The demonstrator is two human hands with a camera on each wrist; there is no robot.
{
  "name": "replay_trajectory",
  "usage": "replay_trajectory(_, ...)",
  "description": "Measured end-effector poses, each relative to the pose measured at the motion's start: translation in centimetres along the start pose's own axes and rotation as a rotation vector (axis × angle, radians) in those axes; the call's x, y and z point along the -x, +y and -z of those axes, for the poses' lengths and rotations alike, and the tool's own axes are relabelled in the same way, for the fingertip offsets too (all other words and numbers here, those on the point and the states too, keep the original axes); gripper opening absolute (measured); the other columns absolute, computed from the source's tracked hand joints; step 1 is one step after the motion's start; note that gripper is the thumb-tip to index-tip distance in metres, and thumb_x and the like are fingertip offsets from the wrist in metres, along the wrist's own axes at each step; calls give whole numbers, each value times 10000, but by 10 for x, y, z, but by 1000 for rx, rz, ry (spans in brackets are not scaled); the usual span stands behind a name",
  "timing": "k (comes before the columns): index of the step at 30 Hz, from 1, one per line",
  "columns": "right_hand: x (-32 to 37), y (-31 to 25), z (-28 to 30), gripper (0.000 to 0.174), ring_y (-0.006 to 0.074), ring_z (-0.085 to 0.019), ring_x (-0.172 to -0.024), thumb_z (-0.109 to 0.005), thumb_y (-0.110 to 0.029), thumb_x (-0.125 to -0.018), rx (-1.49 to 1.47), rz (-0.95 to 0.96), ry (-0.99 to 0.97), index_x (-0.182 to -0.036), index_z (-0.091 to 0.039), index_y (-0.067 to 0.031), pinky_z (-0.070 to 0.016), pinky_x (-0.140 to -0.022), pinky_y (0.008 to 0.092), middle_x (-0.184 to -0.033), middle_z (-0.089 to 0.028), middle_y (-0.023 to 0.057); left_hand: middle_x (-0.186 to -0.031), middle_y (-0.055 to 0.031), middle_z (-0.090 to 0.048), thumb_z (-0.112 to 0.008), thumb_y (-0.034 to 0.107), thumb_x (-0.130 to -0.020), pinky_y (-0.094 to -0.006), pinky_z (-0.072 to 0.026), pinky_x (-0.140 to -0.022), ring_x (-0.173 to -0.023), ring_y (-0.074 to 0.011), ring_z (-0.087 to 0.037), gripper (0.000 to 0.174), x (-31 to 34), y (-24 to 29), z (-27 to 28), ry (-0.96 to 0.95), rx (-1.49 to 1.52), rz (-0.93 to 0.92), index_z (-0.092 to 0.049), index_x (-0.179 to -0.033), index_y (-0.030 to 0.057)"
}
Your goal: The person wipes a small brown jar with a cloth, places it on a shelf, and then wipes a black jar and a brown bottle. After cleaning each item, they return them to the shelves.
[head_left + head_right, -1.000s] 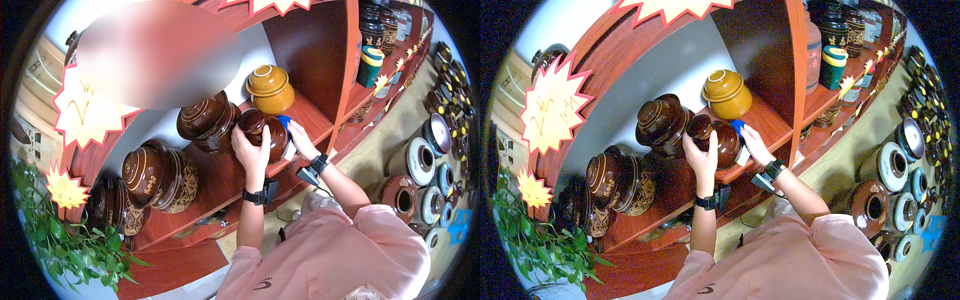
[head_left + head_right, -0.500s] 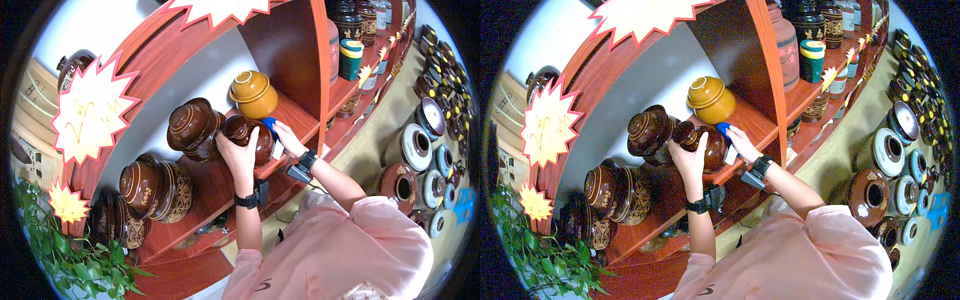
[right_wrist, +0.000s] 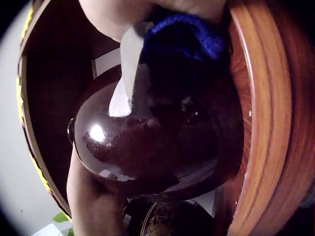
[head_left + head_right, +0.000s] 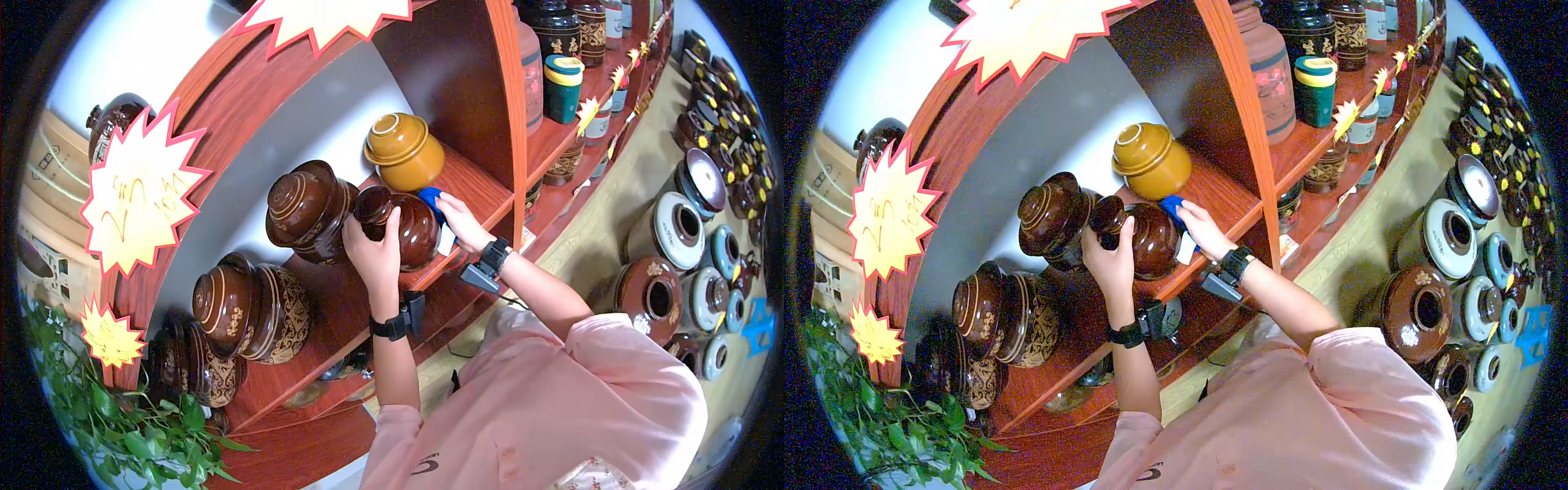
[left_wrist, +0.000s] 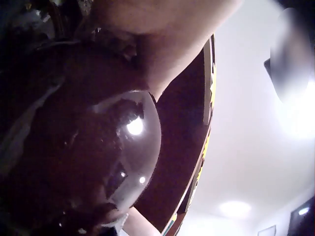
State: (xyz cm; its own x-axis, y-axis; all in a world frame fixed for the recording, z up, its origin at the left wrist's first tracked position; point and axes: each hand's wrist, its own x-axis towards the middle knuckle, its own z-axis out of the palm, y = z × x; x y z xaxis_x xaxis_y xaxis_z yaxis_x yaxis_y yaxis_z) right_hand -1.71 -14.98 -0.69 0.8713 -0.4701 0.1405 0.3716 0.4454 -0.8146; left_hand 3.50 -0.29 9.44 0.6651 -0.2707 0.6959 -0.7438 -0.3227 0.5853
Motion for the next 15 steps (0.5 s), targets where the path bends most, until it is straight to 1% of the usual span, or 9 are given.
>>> replay_trajectory(2,-2,3,3,319,119,-541,-1062,-437,-178,-994,-2,-4,-4,-1236,-552,-5,-405,-973,269,-1167,-604,36,-988,-185,-616,-750,263,-792,-426,-443,-863,-935,-348,-586,392,-1,3,4,-95,144,27,-603,-993,-40)
replay_trajectory(5,-3,2,3,313,120,-541,-1062,-437,-174,-994,-4,5,-13,-1229,-559,-7,-402,-977,268,-1167,-604,29,-998,-151,-626,-709,223,-832,-393,-444,-870,-944,-309,-592,308,-5,-2,5,-201,241,13,-616,-1012,-10)
replay_trajectory(8,-1,3,1,307,120,-543,-1065,-437,-165,-995,22,44,-6,-1225,-563,-6,-403,-976,267,-1168,-606,24,-994,-121,-633,-683,192,-849,-375,-442,-871,-943,-268,-599,271,-11,-6,8,-261,306,39,-619,-1020,-9)
replay_trajectory(11,0,4,0,300,108,-536,-1039,-439,-164,-997,133,101,8,-1215,-566,-2,-406,-954,259,-1133,-612,14,-989,-102,-633,-660,157,-856,-370,-442,-869,-940,-237,-595,240,-13,-17,6,-251,465,152,-617,-1029,-5)
replay_trajectory(14,5,6,-7,299,95,-521,-1012,-440,-170,-999,91,93,85,-1204,-565,7,-403,-933,252,-1090,-613,6,-1004,-92,-626,-646,133,-855,-369,-449,-860,-936,-216,-592,230,-6,-5,-1,-178,471,224,-616,-1040,-2)
replay_trajectory(15,14,5,-17,287,76,-502,-976,-451,-181,-999,172,170,144,-1188,-571,-1,-404,-907,243,-1045,-610,-14,-1016,-122,-621,-638,148,-852,-386,-457,-842,-927,-260,-603,242,-3,-4,-7,-119,460,223,-614,-1042,-1)
